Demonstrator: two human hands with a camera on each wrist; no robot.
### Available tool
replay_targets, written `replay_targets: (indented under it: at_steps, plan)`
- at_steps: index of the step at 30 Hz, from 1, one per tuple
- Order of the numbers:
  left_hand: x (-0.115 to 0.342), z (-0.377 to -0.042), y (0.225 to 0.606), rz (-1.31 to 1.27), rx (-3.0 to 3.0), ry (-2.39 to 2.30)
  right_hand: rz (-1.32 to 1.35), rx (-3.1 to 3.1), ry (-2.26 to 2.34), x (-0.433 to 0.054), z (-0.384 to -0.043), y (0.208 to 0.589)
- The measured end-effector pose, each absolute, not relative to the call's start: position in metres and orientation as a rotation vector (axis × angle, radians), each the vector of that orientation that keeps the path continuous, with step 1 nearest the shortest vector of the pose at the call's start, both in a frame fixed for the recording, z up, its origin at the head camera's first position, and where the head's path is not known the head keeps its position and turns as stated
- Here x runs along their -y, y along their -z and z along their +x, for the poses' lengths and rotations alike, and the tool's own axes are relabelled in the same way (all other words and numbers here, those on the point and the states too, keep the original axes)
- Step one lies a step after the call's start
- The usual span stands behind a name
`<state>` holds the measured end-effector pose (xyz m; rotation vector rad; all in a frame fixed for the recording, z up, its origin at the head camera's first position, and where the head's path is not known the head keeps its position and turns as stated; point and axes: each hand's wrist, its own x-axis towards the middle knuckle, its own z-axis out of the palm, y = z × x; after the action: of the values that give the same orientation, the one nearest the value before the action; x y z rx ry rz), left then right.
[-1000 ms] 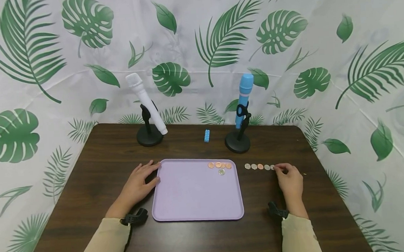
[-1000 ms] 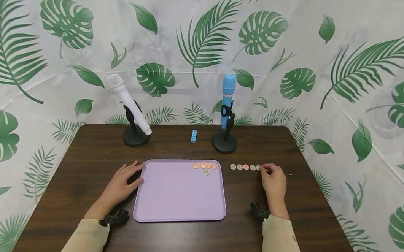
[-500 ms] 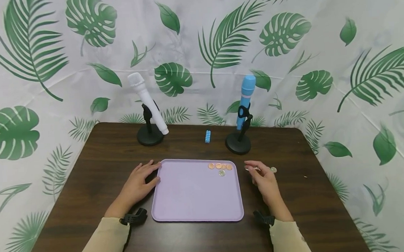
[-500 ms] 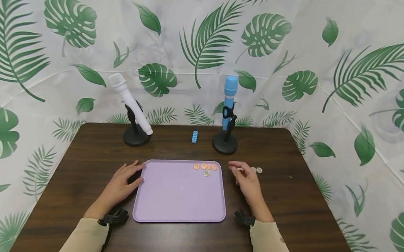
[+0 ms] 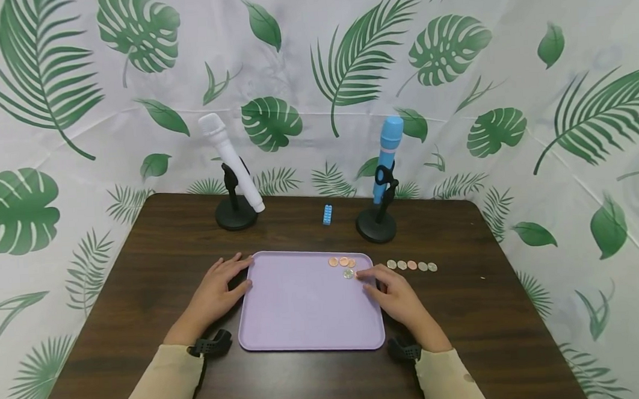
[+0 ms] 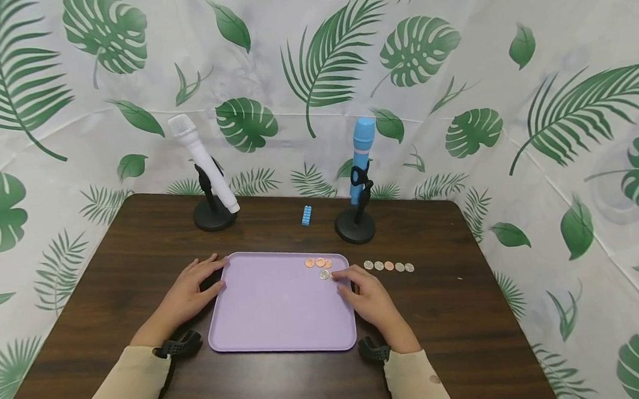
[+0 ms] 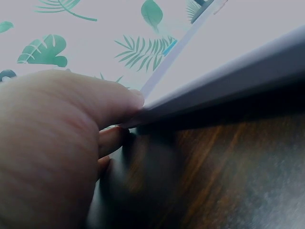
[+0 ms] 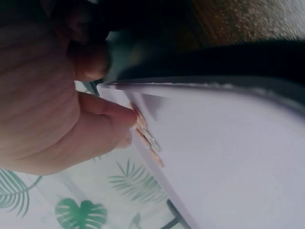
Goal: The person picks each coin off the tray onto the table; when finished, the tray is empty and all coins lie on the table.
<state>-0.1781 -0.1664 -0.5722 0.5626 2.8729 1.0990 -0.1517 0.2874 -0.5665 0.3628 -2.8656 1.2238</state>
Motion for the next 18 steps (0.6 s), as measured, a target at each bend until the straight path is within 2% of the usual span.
replay_targets:
  at_steps: [18]
  plan:
    - [0.1663, -0.1783, 0.5711, 0.577, -2.878, -1.104, 0.301, 2.973, -1.017, -0.2866, -0.1533, 0.5653]
